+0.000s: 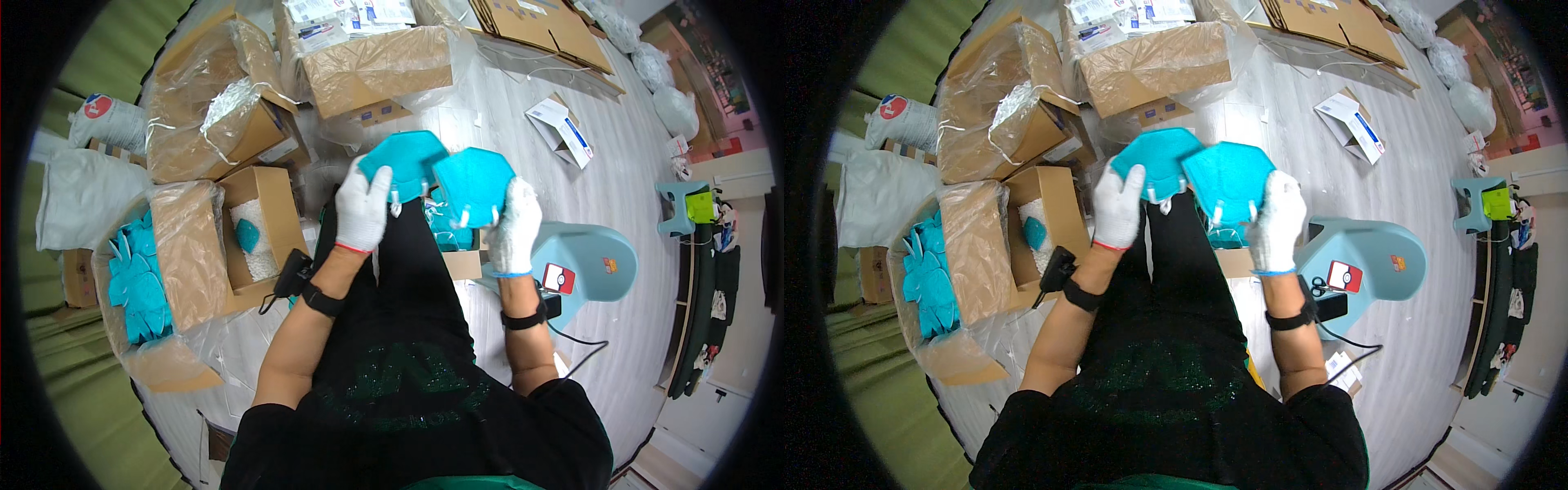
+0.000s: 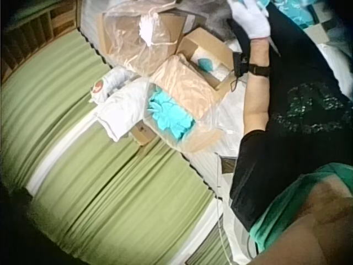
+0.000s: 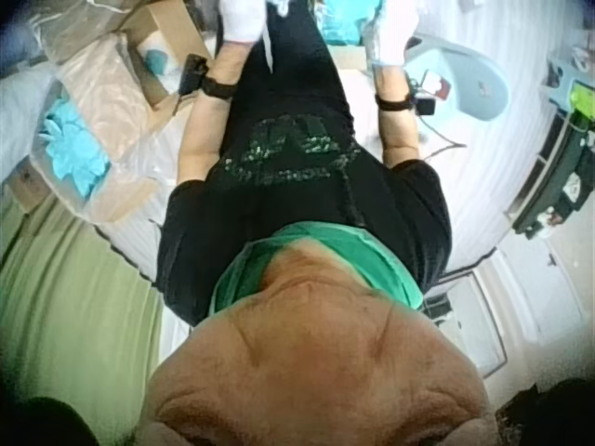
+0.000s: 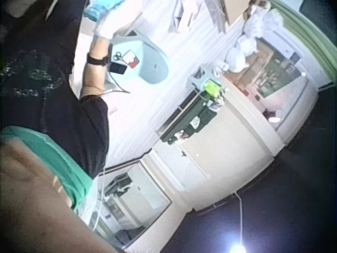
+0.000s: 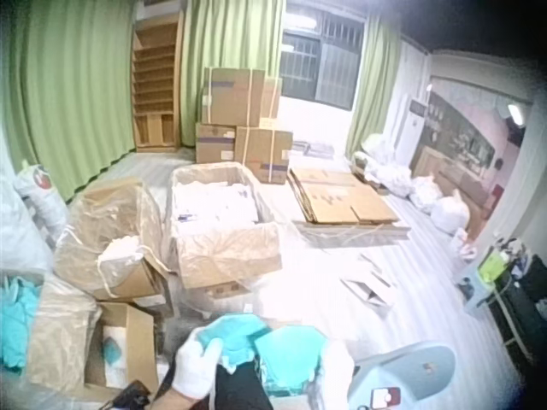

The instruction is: Assembling or inspecting green face masks by attaching or checking white elastic straps.

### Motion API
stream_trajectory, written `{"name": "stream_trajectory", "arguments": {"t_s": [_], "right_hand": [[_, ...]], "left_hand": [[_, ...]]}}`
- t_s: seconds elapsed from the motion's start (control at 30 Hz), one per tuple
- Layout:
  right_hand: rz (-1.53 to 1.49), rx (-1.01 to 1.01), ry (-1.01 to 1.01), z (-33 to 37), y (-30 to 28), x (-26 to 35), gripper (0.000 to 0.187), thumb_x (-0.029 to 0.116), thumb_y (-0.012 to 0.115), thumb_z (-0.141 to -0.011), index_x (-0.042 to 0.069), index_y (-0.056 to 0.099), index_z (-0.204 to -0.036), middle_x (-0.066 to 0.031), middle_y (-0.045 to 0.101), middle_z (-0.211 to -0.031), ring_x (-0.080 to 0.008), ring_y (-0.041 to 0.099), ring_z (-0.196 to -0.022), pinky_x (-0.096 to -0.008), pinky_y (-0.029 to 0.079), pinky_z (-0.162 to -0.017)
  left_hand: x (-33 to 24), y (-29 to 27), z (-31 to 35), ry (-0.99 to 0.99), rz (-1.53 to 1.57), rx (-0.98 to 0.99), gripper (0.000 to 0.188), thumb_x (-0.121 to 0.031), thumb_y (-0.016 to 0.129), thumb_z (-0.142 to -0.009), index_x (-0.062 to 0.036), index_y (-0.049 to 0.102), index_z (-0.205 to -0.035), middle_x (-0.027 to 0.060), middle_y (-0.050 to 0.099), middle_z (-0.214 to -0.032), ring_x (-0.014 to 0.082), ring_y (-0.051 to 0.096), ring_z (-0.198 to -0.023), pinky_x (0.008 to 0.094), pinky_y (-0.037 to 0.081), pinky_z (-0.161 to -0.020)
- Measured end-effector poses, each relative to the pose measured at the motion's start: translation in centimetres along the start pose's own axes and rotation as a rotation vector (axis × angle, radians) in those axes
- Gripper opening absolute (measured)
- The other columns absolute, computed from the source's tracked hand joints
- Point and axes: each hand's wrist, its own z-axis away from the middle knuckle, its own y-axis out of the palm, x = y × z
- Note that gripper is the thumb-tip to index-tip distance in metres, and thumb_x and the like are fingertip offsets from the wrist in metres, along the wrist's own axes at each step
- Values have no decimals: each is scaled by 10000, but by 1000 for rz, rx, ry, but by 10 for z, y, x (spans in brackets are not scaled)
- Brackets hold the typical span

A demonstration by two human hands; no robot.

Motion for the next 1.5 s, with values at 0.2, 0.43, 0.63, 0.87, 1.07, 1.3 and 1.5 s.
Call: {"name": "stream_trajectory", "arguments": {"t_s": [0.2,0.43,0.63,0.87,1.07,1.3,1.5], "right_hand": [[341,-66,-81,25,66,6,304,296,560,-929,-8,571,-936,-76,589,-790,-124,515,-615,-302,451,-563],[-704,406,312,21,77,2,404,215,617,-899,-29,517,-1205,-88,619,-1084,-150,578,-959,-281,465,-841],[-121,886,510,36,62,4,196,191,599,-885,1,597,-933,-45,549,-677,-89,432,-471,-221,329,-422],[-389,547,465,46,71,-14,124,158,566,-901,38,591,-887,-10,573,-756,-111,574,-696,-240,477,-628],[-55,572,194,36,65,-2,108,85,540,-901,40,593,-818,-12,574,-719,-84,510,-637,-227,426,-587],[-1047,744,1056,36,61,-6,189,193,511,-925,96,528,-764,63,368,-534,-65,341,-417,-244,307,-386],[-995,383,811,-14,89,-65,244,133,322,-972,115,452,-767,-10,423,-620,-137,436,-524,-274,378,-467]], "left_hand": [[-17,30,25,-69,273,60,325,-242,595,-916,12,594,-1119,63,652,-1016,119,580,-909,275,463,-822],[-15,14,18,-130,242,-81,227,-75,668,-841,33,643,-1039,84,682,-983,122,632,-860,272,503,-758],[-3,9,4,-86,75,-291,204,-96,594,-902,47,584,-1047,98,675,-966,142,639,-834,284,511,-733],[32,21,-7,-757,1047,-363,354,-295,614,-907,-13,556,-1113,133,645,-983,261,656,-788,393,556,-646],[26,26,-8,-328,338,-355,453,-362,591,-913,61,605,-1076,117,675,-971,181,626,-800,319,493,-715],[54,30,-8,-310,348,-416,383,-292,629,-891,58,621,-1047,112,676,-968,172,630,-754,317,495,-708],[72,50,11,-283,150,-254,54,-67,649,-786,-30,617,-762,17,605,-707,123,562,-604,305,440,-532]]}}
